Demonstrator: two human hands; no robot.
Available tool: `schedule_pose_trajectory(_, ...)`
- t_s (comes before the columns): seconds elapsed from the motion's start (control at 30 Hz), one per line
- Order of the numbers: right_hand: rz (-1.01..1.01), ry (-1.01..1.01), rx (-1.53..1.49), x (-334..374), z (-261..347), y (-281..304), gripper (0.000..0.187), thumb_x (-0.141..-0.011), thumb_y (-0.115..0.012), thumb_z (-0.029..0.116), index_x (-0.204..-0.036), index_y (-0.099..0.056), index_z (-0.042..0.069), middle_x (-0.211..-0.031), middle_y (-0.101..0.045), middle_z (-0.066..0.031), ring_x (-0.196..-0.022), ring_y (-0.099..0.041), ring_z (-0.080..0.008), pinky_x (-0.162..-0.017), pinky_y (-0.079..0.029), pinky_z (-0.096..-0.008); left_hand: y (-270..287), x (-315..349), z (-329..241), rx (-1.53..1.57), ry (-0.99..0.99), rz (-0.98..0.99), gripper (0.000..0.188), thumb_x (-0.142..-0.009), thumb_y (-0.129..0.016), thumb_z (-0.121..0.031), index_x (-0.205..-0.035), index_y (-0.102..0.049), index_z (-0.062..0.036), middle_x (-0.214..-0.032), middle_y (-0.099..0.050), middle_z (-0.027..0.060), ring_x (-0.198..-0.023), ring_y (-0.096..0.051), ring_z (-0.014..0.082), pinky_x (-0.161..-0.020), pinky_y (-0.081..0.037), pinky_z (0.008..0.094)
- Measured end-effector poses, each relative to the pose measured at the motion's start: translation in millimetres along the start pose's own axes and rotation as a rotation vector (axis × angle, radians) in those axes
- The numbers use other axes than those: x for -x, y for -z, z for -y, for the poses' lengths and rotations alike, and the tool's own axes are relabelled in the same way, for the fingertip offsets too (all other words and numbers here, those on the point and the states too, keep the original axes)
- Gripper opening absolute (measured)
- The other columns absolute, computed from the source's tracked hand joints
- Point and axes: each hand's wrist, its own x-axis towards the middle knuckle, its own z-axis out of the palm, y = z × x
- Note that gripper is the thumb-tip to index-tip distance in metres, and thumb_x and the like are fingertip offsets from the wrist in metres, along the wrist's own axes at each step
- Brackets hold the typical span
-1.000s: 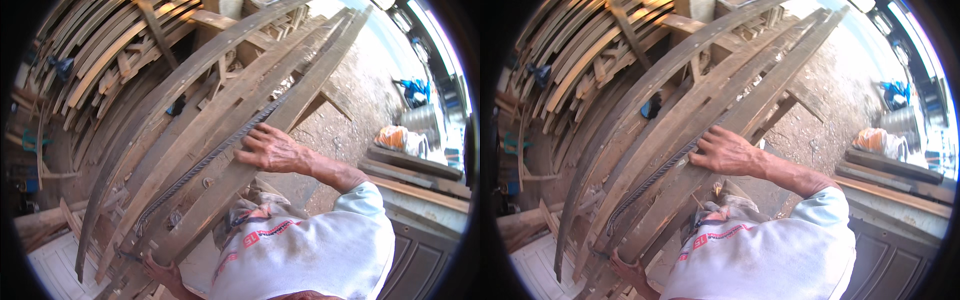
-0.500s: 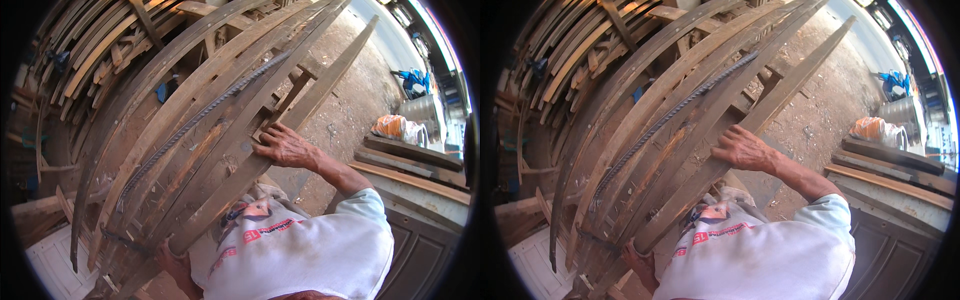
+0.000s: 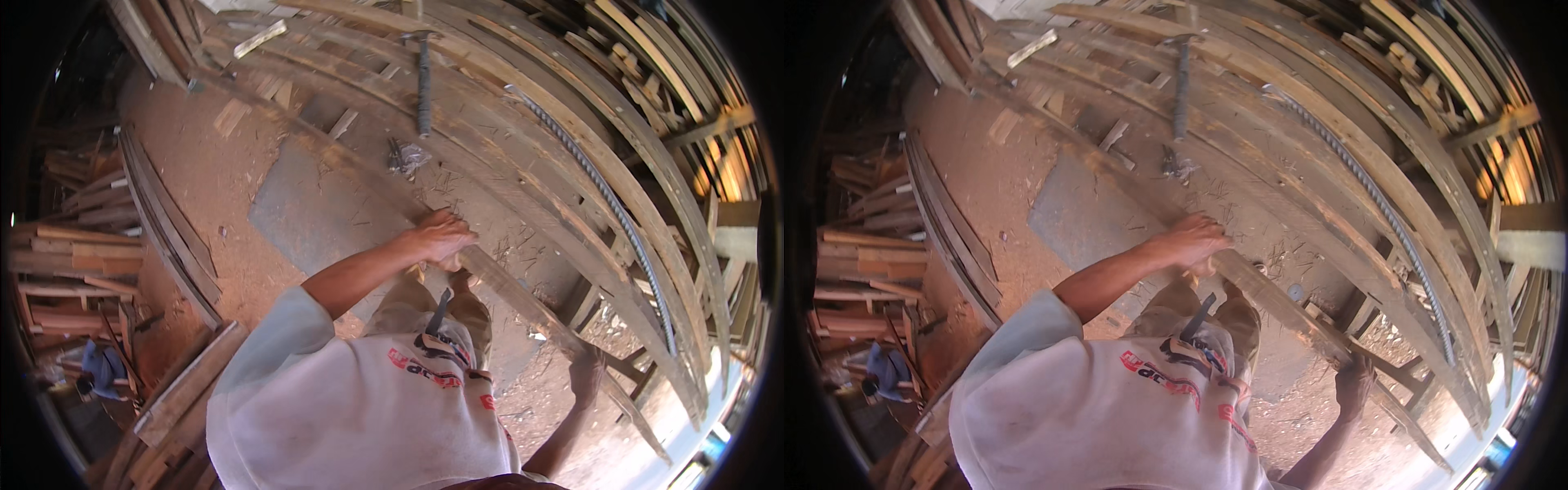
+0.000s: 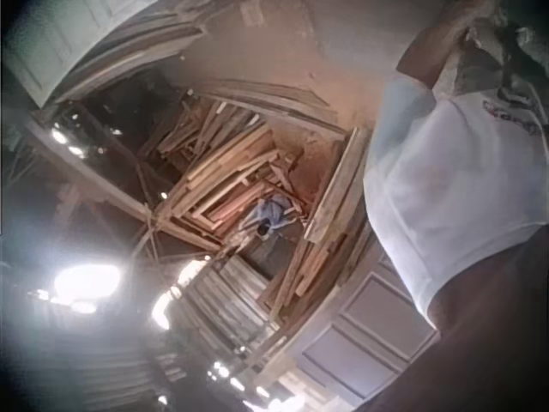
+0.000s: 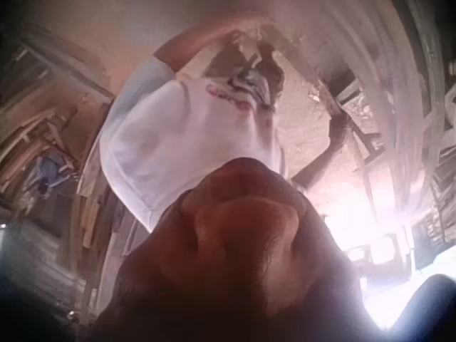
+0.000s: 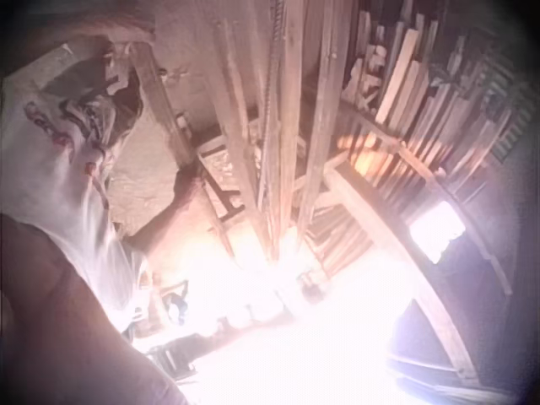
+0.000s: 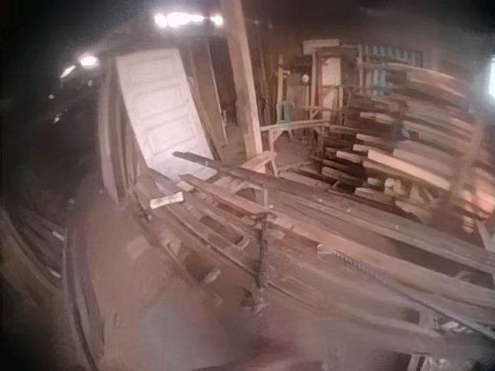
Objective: The person uses a hammer to strike and pry apart wooden planks and metal rods in a cluttered workshop. They repeatedly hit the wood, remove pieces, and place them aside while working on a large wooden frame.
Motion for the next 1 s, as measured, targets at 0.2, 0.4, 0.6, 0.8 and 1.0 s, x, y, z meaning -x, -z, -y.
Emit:
schedule_pose_trajectory(0.2, 0.106, -0.035, 0.012, -8, -14, -1, 0.03, -0.086, -0.055, 0.004, -0.113, -0.066, 0.0, -0.107, -0.066, -0.0259, -0.105, -0.062, -0.0451, -0.095, -0.047, -0.0539, -31, -16, 19, 0.099, -0.092, -0.206, 0.058, -0.057, -0.082, -0.031, -0.11, -0.072, -0.0099, -0.102, -0.073, 0.0115, -0.103, -0.07, 0.0303, -0.094, -0.05, 0.0468)
schedule_pose_trajectory(0.4, 0.026, -0.009, 0.126, -5, -51, -39, 0.029, -0.09, -0.054, 0.017, -0.113, -0.064, 0.001, -0.101, -0.067, -0.0277, -0.099, -0.064, -0.0505, -0.084, -0.048, -0.0603, -26, -28, 4, -0.07, -0.018, -0.184, 0.061, -0.064, -0.089, -0.04, -0.114, -0.071, -0.0101, -0.117, -0.071, 0.0118, -0.121, -0.063, 0.0304, -0.107, -0.044, 0.0454)
schedule_pose_trajectory(0.6, 0.111, 0.082, -0.06, -4, 1, 7, 0.043, -0.085, -0.069, 0.015, -0.122, -0.062, -0.005, -0.107, -0.067, -0.0296, -0.104, -0.063, -0.0483, -0.089, -0.049, -0.0552, -34, 9, -5, -0.075, 0.04, -0.299, 0.079, -0.073, -0.087, -0.039, -0.142, -0.057, -0.0159, -0.147, -0.055, 0.0086, -0.146, -0.041, 0.0295, -0.122, -0.032, 0.0493)
schedule_pose_trajectory(0.8, 0.027, 0.067, -0.252, 11, 58, 60, 0.056, -0.087, -0.082, 0.027, -0.13, -0.064, -0.003, -0.125, -0.069, -0.0252, -0.12, -0.065, -0.0384, -0.1, -0.051, -0.0471, -66, 130, -38, 0.293, 0.364, -1.028, 0.06, -0.086, -0.08, -0.037, -0.136, -0.06, -0.0122, -0.137, -0.06, 0.0152, -0.132, -0.055, 0.0332, -0.113, -0.043, 0.0503)
schedule_pose_trajectory(1.0, -0.144, 0.319, -0.441, -47, 205, 50, 0.047, -0.095, -0.075, 0.033, -0.126, -0.066, -0.002, -0.12, -0.071, -0.0212, -0.113, -0.068, -0.0336, -0.098, -0.052, -0.0459, -386, 286, 46, 0.622, 1.047, -0.357, 0.075, -0.091, -0.064, -0.06, -0.133, -0.062, 0.0022, -0.133, -0.062, 0.0317, -0.127, -0.058, 0.0465, -0.109, -0.046, 0.0481)
